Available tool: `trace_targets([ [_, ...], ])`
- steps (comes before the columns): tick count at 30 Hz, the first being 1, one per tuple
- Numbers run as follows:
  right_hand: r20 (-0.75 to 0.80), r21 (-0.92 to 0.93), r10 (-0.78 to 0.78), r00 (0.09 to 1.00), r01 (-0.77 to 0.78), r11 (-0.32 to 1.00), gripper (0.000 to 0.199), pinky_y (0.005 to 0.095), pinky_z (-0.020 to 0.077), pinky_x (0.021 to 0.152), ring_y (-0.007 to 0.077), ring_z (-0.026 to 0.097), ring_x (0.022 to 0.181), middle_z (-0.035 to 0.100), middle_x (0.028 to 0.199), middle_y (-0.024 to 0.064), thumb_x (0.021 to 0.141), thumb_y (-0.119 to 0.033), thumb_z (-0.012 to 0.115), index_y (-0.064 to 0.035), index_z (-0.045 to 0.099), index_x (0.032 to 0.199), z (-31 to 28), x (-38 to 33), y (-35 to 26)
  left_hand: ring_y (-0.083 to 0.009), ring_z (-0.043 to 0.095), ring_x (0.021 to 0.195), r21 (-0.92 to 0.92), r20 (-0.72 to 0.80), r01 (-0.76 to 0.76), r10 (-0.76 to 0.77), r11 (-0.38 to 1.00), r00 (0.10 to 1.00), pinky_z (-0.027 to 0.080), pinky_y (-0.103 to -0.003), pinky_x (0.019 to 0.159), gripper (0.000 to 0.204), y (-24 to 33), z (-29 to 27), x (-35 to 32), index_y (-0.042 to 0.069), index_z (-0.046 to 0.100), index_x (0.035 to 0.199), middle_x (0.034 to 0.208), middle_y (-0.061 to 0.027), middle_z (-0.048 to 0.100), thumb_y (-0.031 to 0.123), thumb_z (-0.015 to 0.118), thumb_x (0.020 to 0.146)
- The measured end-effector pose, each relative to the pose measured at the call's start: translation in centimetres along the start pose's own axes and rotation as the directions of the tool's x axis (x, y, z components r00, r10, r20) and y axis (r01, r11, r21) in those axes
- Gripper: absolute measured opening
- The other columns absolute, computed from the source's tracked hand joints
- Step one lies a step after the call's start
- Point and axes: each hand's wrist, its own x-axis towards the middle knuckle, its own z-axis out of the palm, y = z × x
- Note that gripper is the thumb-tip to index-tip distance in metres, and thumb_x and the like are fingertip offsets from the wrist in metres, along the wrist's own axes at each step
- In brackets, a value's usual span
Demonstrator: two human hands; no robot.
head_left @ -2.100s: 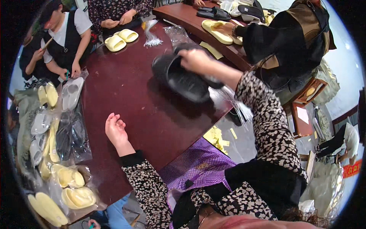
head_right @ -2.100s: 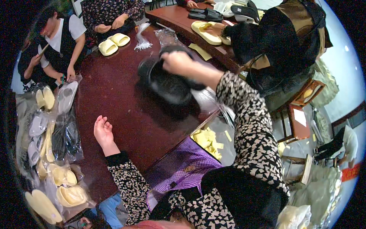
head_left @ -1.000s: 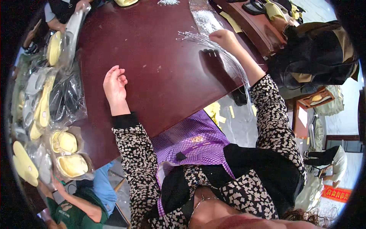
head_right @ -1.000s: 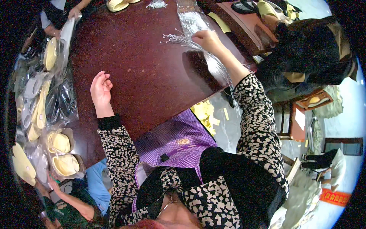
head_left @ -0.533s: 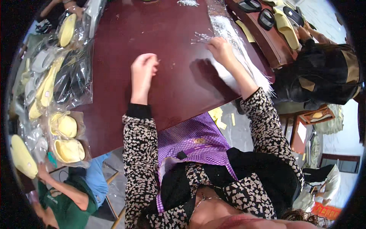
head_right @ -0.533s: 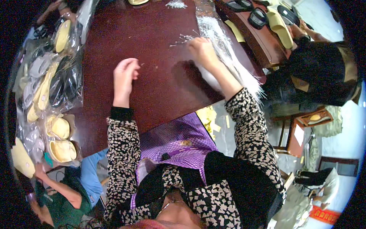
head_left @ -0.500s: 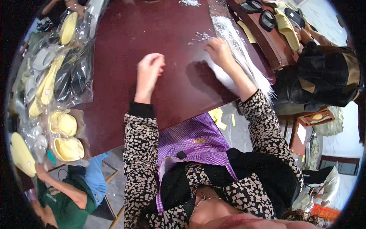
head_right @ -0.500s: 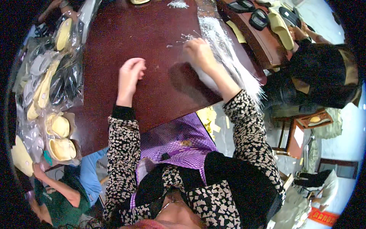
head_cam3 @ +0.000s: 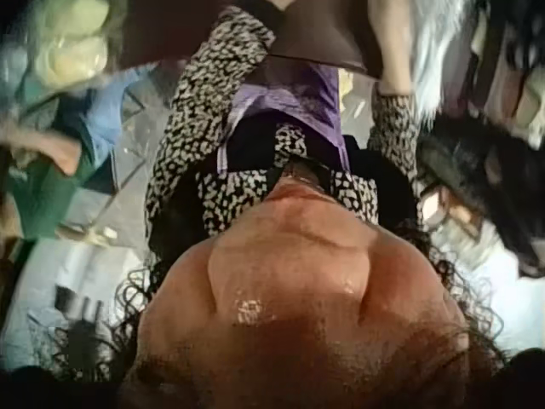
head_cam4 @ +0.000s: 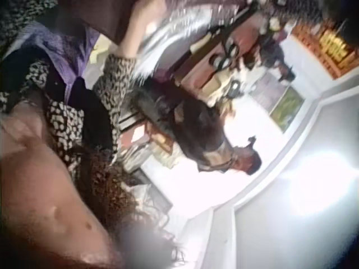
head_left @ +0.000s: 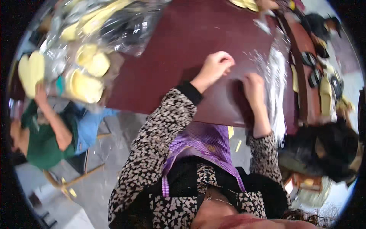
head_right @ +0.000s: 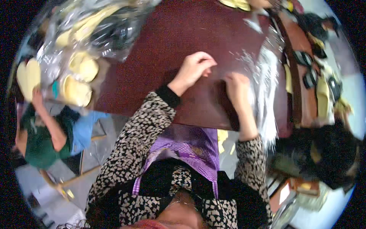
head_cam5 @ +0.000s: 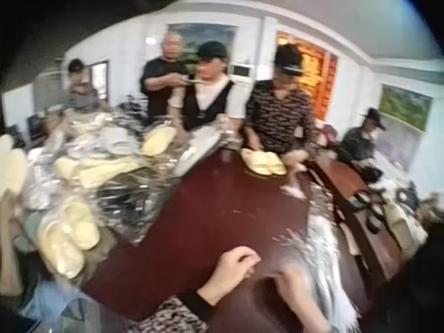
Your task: The person fastens pairs of slippers together by threading plastic tag fasteners through them and securing them by hand.
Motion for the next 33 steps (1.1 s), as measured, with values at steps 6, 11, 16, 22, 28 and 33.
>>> trace_targets([
  [6, -0.043, -0.153, 0.179, 0.983, -0.183, 0.971, 0.008, 0.0405, 0.0473, 0.070, 0.0345, 0.060, 0.078, 0.063, 0.081, 0.0187, 0.083, -0.005, 0.057, -0.0005, 0.063, 0.086, -3.1, -6.9, 11.3, -0.0175, 0.062, 0.065, -0.661, -0.046, 0.000, -0.041, 0.751, 0.998, 0.054, -0.032, 0.059, 0.004, 0.1, -2.0, 1.3, 0.005, 0.051, 0.092, 0.085, -0.0133, 0.064, 0.008, 0.051, 0.092],
  [11, -0.108, -0.140, 0.335, 0.936, -0.348, 0.927, 0.015, 0.0365, 0.0465, 0.075, 0.0300, 0.060, 0.082, 0.064, 0.088, 0.0164, 0.087, -0.010, 0.055, -0.0013, 0.064, 0.096, -4.9, -9.3, 18.2, -0.0207, 0.064, 0.068, -0.675, -0.309, -0.286, 0.091, 0.680, 0.947, 0.055, -0.037, 0.062, 0.003, 0.2, -3.6, 2.1, 0.006, 0.050, 0.092, 0.084, -0.0146, 0.063, 0.009, 0.050, 0.093],
  [16, -0.183, -0.059, 0.366, 0.913, -0.381, 0.923, 0.017, 0.0342, 0.0473, 0.075, 0.0255, 0.061, 0.084, 0.065, 0.089, 0.0144, 0.087, -0.008, 0.055, -0.0015, 0.063, 0.101, -5.0, -6.8, 15.4, -0.0209, 0.064, 0.070, -0.505, -0.494, -0.409, 0.134, 0.760, 0.859, 0.056, -0.037, 0.066, 0.004, 1.3, -4.5, -0.3, 0.005, 0.050, 0.092, 0.084, -0.0144, 0.063, 0.009, 0.048, 0.093],
  [22, 0.020, 0.365, -0.012, 1.000, 0.004, 0.931, 0.031, 0.0288, 0.0476, 0.080, 0.0180, 0.060, 0.092, 0.062, 0.109, 0.0115, 0.084, 0.000, 0.056, -0.0002, 0.057, 0.115, -3.4, 0.1, -0.3, -0.0191, 0.064, 0.069, -0.411, -0.399, -0.303, 0.129, 0.860, 0.908, 0.055, -0.031, 0.066, 0.010, 1.2, -3.3, -6.4, 0.004, 0.052, 0.090, 0.083, -0.0130, 0.063, 0.014, 0.053, 0.093],
  [28, 0.343, 0.541, -0.167, 0.924, -0.049, 0.839, 0.021, 0.0275, 0.0487, 0.075, 0.0179, 0.063, 0.086, 0.066, 0.098, 0.0127, 0.083, -0.003, 0.059, 0.0007, 0.061, 0.104, 1.1, 2.9, -8.2, -0.0200, 0.064, 0.071, -0.423, -0.426, -0.318, 0.124, 0.849, 0.896, 0.055, -0.032, 0.068, 0.009, 2.5, -4.6, -10.2, 0.003, 0.052, 0.091, 0.085, -0.0133, 0.064, 0.011, 0.051, 0.093],
  [33, 0.312, 0.656, -0.194, 0.930, -0.063, 0.752, 0.013, 0.0257, 0.0487, 0.068, 0.0130, 0.061, 0.073, 0.065, 0.079, 0.0082, 0.084, -0.005, 0.059, 0.0017, 0.064, 0.094, 3.6, 3.1, -7.6, -0.0214, 0.065, 0.073, -0.409, -0.486, -0.353, 0.126, 0.841, 0.865, 0.055, -0.034, 0.068, 0.008, 2.8, -6.8, -12.4, 0.002, 0.053, 0.093, 0.089, -0.0158, 0.063, 0.009, 0.049, 0.094],
])
